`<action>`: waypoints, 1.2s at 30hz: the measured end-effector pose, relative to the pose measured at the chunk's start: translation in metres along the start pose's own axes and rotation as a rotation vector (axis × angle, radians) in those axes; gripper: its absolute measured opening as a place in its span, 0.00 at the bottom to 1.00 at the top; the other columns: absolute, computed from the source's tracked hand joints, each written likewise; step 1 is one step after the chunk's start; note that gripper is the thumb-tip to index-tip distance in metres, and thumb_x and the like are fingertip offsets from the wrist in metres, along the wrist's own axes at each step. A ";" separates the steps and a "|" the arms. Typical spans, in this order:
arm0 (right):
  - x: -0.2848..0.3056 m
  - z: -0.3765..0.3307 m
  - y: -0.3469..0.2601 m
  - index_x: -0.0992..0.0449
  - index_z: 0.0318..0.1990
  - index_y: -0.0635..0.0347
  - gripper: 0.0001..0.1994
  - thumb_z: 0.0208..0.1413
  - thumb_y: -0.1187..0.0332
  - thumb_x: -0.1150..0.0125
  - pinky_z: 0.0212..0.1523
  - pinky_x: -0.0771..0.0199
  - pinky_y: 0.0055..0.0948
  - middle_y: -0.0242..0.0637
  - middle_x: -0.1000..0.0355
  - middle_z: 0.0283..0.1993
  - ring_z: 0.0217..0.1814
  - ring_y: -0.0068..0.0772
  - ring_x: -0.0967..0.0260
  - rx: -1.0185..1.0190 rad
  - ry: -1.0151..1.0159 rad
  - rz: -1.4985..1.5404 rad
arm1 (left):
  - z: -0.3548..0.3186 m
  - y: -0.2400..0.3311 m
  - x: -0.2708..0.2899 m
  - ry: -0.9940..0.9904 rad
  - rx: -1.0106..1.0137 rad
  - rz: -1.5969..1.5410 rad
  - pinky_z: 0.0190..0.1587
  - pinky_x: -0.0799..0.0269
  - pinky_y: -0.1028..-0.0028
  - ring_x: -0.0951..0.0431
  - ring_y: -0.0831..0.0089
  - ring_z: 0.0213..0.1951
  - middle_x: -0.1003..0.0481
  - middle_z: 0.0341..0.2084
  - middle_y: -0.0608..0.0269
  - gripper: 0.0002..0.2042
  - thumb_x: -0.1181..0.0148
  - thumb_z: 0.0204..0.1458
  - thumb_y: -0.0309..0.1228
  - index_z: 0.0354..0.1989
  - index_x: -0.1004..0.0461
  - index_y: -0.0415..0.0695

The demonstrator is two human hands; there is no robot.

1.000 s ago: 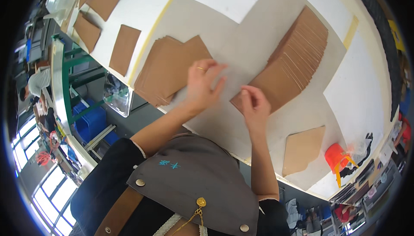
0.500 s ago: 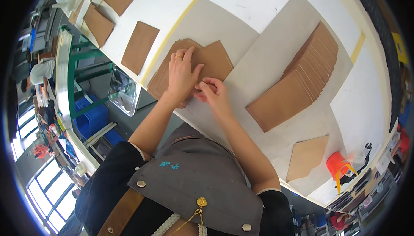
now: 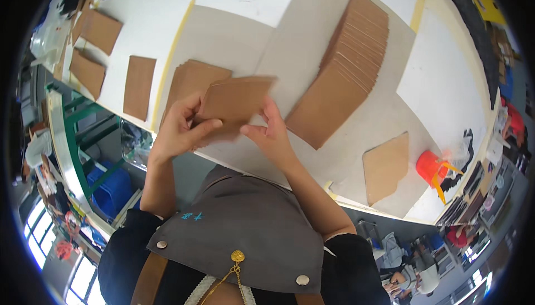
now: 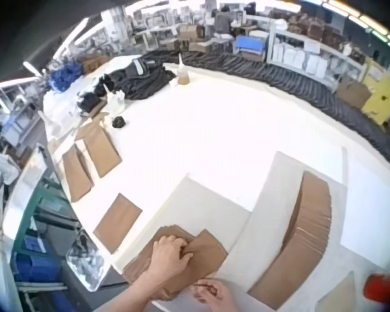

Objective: The person stacks brown cardboard pieces on a table, applies glue to the edges with a brush, and then folds and presses the glued edges on a metal surface to form boxes. The process is repeated for multiple pieces.

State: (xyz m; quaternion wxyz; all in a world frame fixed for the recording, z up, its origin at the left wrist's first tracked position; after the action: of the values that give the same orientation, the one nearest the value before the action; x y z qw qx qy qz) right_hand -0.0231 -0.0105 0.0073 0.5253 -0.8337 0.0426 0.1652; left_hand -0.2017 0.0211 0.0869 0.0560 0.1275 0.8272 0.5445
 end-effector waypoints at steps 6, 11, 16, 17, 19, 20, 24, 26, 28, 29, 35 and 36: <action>0.091 -0.035 -0.046 0.24 0.52 0.67 0.11 0.65 0.74 0.38 0.38 0.28 0.18 0.28 0.24 0.37 0.36 0.14 0.29 0.048 0.288 -0.260 | 0.044 -0.023 -0.092 0.010 -0.040 -0.228 0.40 0.26 0.72 0.23 0.76 0.34 0.22 0.32 0.63 0.18 0.38 0.61 0.25 0.60 0.30 0.40; 0.153 -0.054 -0.072 0.27 0.60 0.65 0.17 0.65 0.73 0.38 0.32 0.29 0.19 0.28 0.27 0.30 0.31 0.15 0.31 0.197 0.581 -0.550 | 0.076 -0.047 -0.155 -0.005 -0.064 0.071 0.39 0.24 0.66 0.20 0.57 0.33 0.20 0.35 0.49 0.28 0.39 0.60 0.24 0.70 0.38 0.48; 0.173 -0.048 -0.077 0.31 0.67 0.60 0.25 0.62 0.73 0.37 0.28 0.29 0.23 0.30 0.29 0.27 0.24 0.21 0.31 0.241 0.560 -0.811 | 0.094 -0.040 -0.168 0.166 -0.317 0.266 0.37 0.24 0.62 0.20 0.53 0.34 0.20 0.37 0.50 0.22 0.38 0.60 0.26 0.64 0.29 0.48; 0.176 -0.046 -0.075 0.31 0.67 0.58 0.26 0.62 0.73 0.36 0.28 0.29 0.24 0.30 0.29 0.26 0.24 0.22 0.31 0.222 0.554 -0.852 | 0.097 -0.040 -0.169 0.189 -0.337 0.282 0.37 0.24 0.61 0.20 0.53 0.34 0.20 0.37 0.51 0.20 0.38 0.60 0.26 0.62 0.27 0.48; 0.179 -0.042 -0.073 0.30 0.67 0.56 0.26 0.61 0.73 0.35 0.28 0.28 0.26 0.31 0.30 0.26 0.23 0.24 0.31 0.194 0.539 -0.926 | 0.100 -0.041 -0.169 0.223 -0.367 0.266 0.36 0.25 0.62 0.21 0.55 0.32 0.20 0.37 0.52 0.17 0.38 0.60 0.26 0.58 0.24 0.47; 0.179 -0.040 -0.072 0.30 0.67 0.55 0.26 0.61 0.73 0.35 0.28 0.28 0.26 0.31 0.31 0.26 0.23 0.25 0.31 0.186 0.526 -0.971 | 0.101 -0.041 -0.168 0.242 -0.376 0.253 0.36 0.25 0.62 0.21 0.55 0.32 0.20 0.37 0.53 0.15 0.38 0.60 0.26 0.56 0.23 0.47; 0.177 -0.036 -0.073 0.27 0.65 0.53 0.25 0.59 0.73 0.34 0.28 0.27 0.29 0.32 0.31 0.26 0.23 0.27 0.30 0.226 0.502 -0.998 | 0.102 -0.044 -0.169 0.240 -0.325 0.325 0.37 0.24 0.65 0.21 0.58 0.34 0.20 0.39 0.54 0.14 0.38 0.60 0.26 0.54 0.22 0.45; 0.178 -0.035 -0.074 0.26 0.64 0.53 0.24 0.59 0.73 0.33 0.28 0.27 0.28 0.33 0.31 0.26 0.23 0.27 0.30 0.223 0.510 -0.999 | 0.104 -0.050 -0.169 0.223 -0.244 0.340 0.41 0.22 0.69 0.18 0.59 0.40 0.18 0.45 0.53 0.14 0.38 0.60 0.25 0.54 0.21 0.43; 0.178 -0.034 -0.074 0.26 0.64 0.53 0.24 0.58 0.73 0.33 0.28 0.27 0.28 0.33 0.31 0.26 0.23 0.27 0.30 0.227 0.510 -1.010 | 0.101 -0.043 -0.169 0.248 -0.322 0.334 0.37 0.24 0.66 0.21 0.58 0.33 0.20 0.39 0.54 0.14 0.38 0.60 0.25 0.53 0.21 0.45; 0.179 -0.034 -0.074 0.26 0.64 0.53 0.25 0.58 0.73 0.33 0.28 0.27 0.28 0.32 0.31 0.26 0.23 0.27 0.29 0.229 0.511 -1.019 | 0.101 -0.041 -0.169 0.261 -0.342 0.333 0.35 0.26 0.64 0.22 0.58 0.30 0.21 0.37 0.55 0.13 0.38 0.60 0.26 0.53 0.21 0.46; 0.182 -0.031 -0.068 0.26 0.63 0.53 0.24 0.58 0.73 0.32 0.28 0.27 0.28 0.32 0.31 0.26 0.23 0.26 0.30 0.202 0.522 -1.011 | 0.104 -0.049 -0.170 0.249 -0.314 0.343 0.37 0.24 0.62 0.20 0.55 0.33 0.21 0.36 0.54 0.14 0.39 0.59 0.26 0.54 0.22 0.46; 0.181 -0.031 -0.069 0.26 0.63 0.53 0.24 0.58 0.73 0.32 0.28 0.28 0.28 0.32 0.31 0.26 0.23 0.26 0.30 0.208 0.518 -1.006 | 0.104 -0.049 -0.171 0.246 -0.325 0.370 0.37 0.24 0.63 0.21 0.57 0.33 0.21 0.37 0.55 0.14 0.38 0.59 0.26 0.54 0.22 0.46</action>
State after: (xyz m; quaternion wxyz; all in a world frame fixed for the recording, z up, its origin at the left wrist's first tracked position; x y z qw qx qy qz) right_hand 0.1717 0.0113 0.0207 0.5909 -0.7087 -0.2160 -0.3195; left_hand -0.0202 0.0484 -0.0075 -0.1256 0.1988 0.6920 0.6825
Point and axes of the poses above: each hand's wrist, its own z-axis towards the middle knuckle, its own x-axis out of the back of the hand, y = z × x, the point moved 9 cm from there along z, towards the middle knuckle
